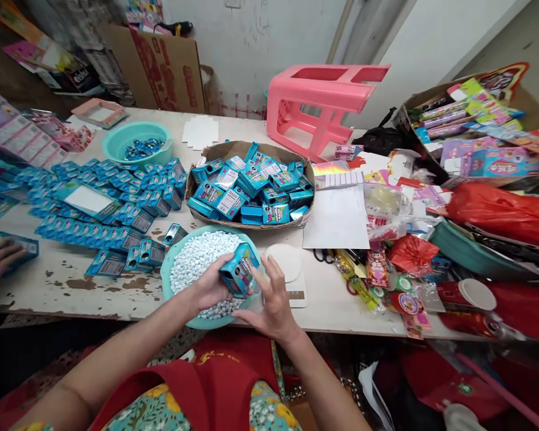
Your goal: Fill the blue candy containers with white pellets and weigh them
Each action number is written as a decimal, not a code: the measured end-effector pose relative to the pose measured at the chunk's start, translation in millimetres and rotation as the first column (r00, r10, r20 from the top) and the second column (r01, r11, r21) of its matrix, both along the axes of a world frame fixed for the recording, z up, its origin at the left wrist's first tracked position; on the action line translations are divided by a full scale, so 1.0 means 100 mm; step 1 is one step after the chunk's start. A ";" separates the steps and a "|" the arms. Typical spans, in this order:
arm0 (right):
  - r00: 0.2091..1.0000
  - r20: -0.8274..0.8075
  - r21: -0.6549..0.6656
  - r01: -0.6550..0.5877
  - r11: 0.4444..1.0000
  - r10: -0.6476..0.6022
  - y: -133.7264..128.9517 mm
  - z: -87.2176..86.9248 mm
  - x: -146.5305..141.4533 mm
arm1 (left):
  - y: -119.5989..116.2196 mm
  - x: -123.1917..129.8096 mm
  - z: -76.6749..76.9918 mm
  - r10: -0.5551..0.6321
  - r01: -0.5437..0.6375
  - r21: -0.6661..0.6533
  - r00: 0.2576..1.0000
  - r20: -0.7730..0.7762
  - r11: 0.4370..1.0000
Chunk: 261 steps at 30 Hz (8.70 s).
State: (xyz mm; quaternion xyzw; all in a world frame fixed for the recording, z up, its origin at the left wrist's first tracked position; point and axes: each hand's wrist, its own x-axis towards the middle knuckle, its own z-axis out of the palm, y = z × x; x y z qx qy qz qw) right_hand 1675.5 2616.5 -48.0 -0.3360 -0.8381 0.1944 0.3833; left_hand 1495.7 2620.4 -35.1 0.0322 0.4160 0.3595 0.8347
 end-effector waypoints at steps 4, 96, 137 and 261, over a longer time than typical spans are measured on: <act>0.999 0.020 -0.052 -0.039 0.998 0.040 -0.15 -0.16 -0.12 | -0.27 0.15 -0.07 0.020 -0.002 0.182 0.995 -0.098 0.983; 0.975 -0.085 -0.401 0.155 0.903 -0.205 0.20 0.26 -0.88 | 0.27 -0.25 0.33 0.763 -0.435 0.699 0.598 -0.247 0.567; 0.898 -0.202 -0.572 0.215 0.791 -0.390 0.09 0.07 -0.25 | 0.21 -0.45 -0.76 0.416 0.793 0.089 -0.217 -0.883 0.603; 0.961 -0.191 -0.536 0.068 0.842 -0.199 0.30 0.02 -0.65 | 0.40 -0.20 0.21 0.729 -0.542 0.578 0.670 -0.141 0.610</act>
